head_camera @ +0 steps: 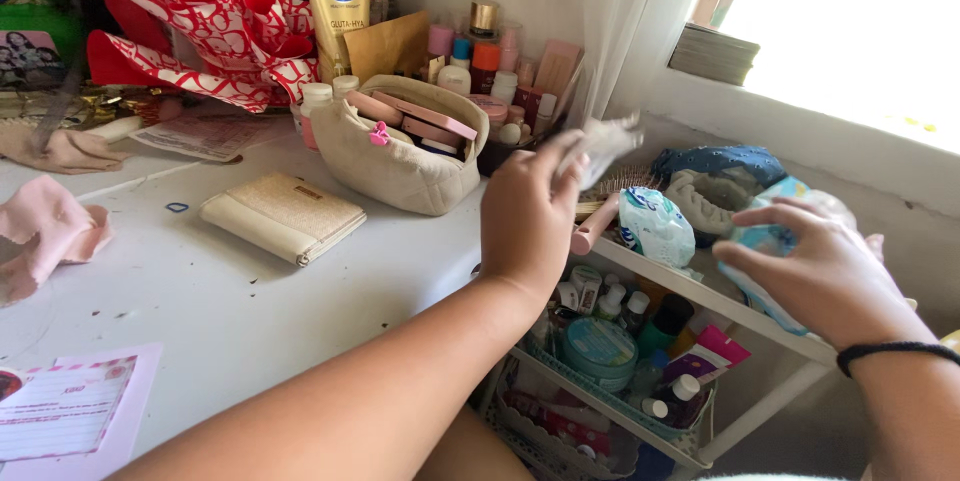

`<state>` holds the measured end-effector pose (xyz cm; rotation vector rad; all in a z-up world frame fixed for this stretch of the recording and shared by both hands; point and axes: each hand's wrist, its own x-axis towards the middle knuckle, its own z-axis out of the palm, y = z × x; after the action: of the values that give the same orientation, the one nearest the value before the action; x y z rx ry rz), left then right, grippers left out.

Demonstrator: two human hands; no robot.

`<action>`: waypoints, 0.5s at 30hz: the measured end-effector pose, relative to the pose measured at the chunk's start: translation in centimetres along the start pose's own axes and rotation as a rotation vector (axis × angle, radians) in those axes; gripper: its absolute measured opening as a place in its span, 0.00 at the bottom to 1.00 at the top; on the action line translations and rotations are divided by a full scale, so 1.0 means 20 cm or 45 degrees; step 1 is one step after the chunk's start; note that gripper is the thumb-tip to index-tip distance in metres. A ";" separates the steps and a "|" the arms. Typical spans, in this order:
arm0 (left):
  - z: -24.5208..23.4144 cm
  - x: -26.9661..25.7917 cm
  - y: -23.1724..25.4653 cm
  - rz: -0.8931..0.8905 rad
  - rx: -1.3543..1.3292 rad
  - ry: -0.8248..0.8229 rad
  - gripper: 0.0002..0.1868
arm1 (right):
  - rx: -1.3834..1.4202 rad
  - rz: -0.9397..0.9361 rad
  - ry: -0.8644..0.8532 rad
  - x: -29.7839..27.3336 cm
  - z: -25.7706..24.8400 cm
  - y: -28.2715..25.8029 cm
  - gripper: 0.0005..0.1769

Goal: The person organizes a cluttered desk by moving a makeup tray, placing a Vaseline tube, and arranging small bottles, a notebook, a wallet, and a hairbrush. They wipe the hairbrush with a tissue and place items into a cosmetic bag and a lower shelf.

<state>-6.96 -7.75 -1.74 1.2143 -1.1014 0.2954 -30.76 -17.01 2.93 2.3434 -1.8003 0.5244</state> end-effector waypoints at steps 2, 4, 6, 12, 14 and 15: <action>0.02 -0.01 -0.04 0.056 0.178 -0.204 0.16 | -0.017 -0.181 0.182 0.00 -0.01 -0.04 0.25; 0.03 -0.02 -0.06 0.052 0.257 -0.232 0.14 | 0.025 -0.350 0.388 -0.01 -0.02 -0.09 0.20; 0.03 -0.01 -0.06 0.071 0.287 -0.250 0.12 | 0.233 -0.412 0.331 -0.03 -0.02 -0.16 0.19; 0.01 -0.01 0.00 0.283 0.146 -0.180 0.13 | 0.851 -0.234 0.129 -0.05 -0.01 -0.37 0.18; 0.01 -0.04 0.03 0.334 0.066 -0.143 0.15 | 1.236 -0.133 0.041 -0.03 0.00 -0.41 0.19; 0.02 -0.05 0.03 0.207 0.108 -0.223 0.14 | 1.479 -0.091 -0.033 0.00 0.01 -0.43 0.19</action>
<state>-8.04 -7.42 -2.18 1.2453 -1.3547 0.3681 -22.55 -14.61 3.65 2.9867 -1.5906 1.9392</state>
